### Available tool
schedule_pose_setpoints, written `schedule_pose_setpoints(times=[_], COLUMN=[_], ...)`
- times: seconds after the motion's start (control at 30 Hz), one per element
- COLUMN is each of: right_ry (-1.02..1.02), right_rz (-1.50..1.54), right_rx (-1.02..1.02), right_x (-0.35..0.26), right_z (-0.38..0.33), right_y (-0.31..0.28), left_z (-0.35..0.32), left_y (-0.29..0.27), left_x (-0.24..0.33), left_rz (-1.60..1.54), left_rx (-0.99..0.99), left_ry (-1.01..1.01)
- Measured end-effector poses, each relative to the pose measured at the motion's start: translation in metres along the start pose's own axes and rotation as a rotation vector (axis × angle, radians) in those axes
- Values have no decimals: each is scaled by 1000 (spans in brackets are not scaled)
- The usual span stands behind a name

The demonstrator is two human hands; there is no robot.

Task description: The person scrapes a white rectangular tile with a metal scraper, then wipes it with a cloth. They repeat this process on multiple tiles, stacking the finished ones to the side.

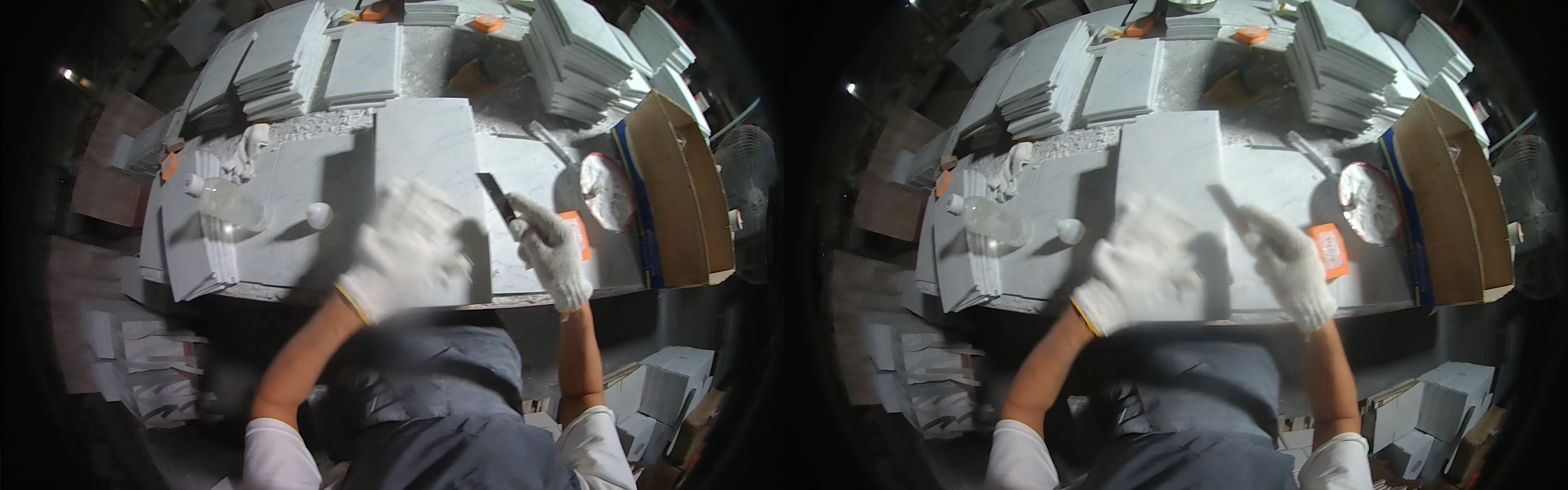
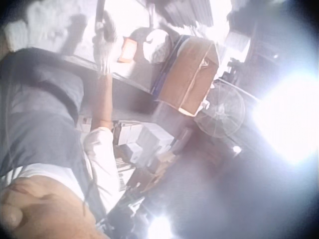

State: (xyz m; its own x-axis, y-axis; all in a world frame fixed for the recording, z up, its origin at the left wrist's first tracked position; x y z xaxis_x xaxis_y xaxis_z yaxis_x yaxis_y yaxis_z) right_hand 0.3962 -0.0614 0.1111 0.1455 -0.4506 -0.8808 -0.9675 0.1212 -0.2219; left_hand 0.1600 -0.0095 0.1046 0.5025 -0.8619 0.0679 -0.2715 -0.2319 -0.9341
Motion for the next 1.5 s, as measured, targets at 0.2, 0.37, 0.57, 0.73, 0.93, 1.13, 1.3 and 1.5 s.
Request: schedule_pose_setpoints(times=[0.2,0.37,0.57,0.73,0.93,1.13,1.3,1.5], right_ry=[29,70,7,82,102,46,27,191], right_rz=[-2,225,356,275,36,-162,-300,-47], right_rx=[15,37,277,670,764,771,792,657], right_x=[0,26,60,74,71,83,87,85], right_z=[-2,-16,-34,-29,-9,12,18,21], right_y=[-5,-28,-102,-156,-168,-177,-178,-174], left_z=[-25,-9,23,31,28,0,-19,-20], left_y=[28,28,22,10,3,1,4,6], left_x=[30,-36,-63,-68,-60,-16,12,14], left_rz=[-463,37,213,183,253,192,116,115], left_rx=[670,732,806,918,898,875,871,887], left_ry=[228,-183,-115,-106,-80,-79,-56,-49])
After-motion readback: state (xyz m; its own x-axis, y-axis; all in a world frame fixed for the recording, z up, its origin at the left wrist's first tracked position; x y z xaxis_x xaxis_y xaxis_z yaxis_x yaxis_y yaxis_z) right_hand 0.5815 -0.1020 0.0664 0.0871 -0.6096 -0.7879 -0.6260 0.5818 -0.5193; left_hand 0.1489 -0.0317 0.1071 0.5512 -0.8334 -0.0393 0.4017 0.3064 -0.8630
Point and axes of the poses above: each hand's wrist, its own z-axis towards the middle knuckle, its own y-axis out of the palm, x = y × z, the point moved 2 cm from there along z, towards the middle knuckle, and after that the axes turned 15 degrees about y, right-handed, at the moved point
